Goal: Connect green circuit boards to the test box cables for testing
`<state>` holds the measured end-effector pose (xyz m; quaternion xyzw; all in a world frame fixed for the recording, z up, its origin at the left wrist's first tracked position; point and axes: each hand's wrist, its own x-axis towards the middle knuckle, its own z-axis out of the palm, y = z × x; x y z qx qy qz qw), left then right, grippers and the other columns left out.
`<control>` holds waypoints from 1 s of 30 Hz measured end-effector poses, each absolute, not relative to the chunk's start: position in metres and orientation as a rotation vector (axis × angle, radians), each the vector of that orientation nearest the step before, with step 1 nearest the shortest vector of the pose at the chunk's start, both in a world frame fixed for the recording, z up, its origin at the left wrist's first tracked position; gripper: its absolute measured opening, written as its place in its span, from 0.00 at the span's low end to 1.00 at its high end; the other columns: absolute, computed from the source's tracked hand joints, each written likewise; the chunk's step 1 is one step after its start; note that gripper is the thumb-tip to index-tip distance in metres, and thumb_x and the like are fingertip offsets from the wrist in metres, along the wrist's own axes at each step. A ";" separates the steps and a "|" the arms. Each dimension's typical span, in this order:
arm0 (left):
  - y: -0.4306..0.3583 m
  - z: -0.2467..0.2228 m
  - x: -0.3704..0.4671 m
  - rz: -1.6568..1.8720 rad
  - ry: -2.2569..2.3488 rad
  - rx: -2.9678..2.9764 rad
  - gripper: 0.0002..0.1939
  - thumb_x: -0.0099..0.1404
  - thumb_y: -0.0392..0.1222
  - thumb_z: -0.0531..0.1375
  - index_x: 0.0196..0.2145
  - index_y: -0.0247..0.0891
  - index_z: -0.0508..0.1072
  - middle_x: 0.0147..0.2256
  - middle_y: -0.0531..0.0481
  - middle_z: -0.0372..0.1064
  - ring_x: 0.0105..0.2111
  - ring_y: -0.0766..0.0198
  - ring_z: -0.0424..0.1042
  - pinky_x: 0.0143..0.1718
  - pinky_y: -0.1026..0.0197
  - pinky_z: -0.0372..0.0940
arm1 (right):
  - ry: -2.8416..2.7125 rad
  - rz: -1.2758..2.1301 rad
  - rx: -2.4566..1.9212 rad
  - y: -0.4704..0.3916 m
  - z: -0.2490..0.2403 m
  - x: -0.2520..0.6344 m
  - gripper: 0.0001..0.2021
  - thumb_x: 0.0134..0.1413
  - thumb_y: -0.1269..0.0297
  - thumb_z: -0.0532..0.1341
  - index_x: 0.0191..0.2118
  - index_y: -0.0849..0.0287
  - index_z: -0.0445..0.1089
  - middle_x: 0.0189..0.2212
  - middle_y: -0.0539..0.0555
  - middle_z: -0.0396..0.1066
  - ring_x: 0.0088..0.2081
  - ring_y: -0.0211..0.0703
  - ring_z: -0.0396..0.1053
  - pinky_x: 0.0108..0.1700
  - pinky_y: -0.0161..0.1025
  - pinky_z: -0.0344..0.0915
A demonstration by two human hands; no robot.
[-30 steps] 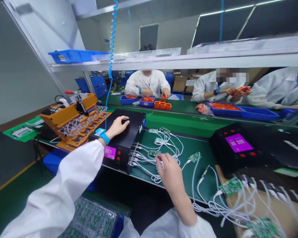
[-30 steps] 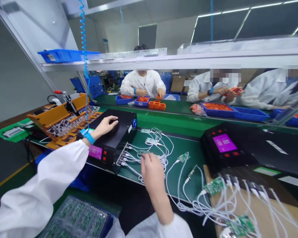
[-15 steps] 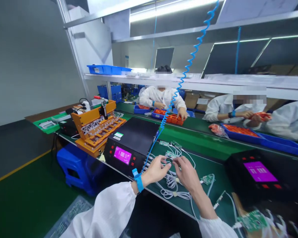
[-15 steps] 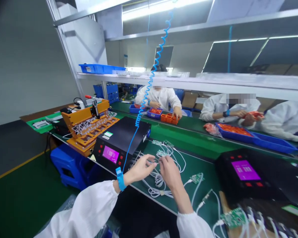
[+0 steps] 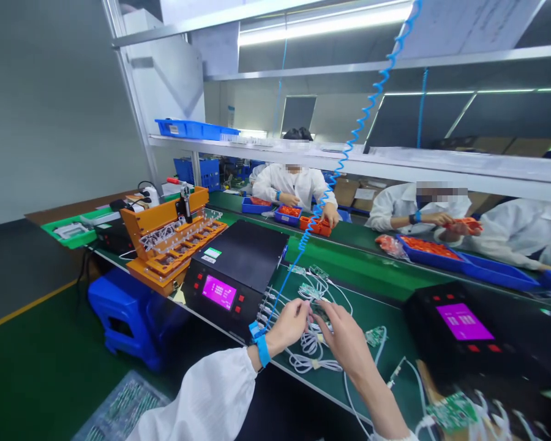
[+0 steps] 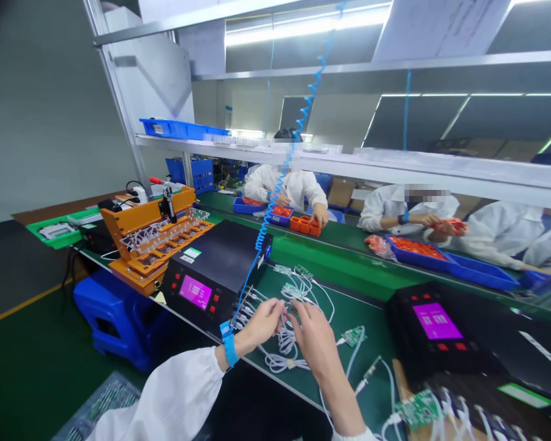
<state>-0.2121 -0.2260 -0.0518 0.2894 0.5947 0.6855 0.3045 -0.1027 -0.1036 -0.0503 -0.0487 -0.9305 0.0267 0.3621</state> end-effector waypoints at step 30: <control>-0.170 -0.078 -0.190 1.931 1.501 0.746 0.28 0.68 0.69 0.58 0.35 0.38 0.69 0.23 0.57 0.56 0.23 0.67 0.57 0.26 0.63 0.55 | -1.428 2.018 -0.508 -0.080 -0.009 -0.153 0.25 0.42 0.43 0.76 0.31 0.58 0.69 0.19 0.41 0.56 0.22 0.32 0.58 0.24 0.33 0.61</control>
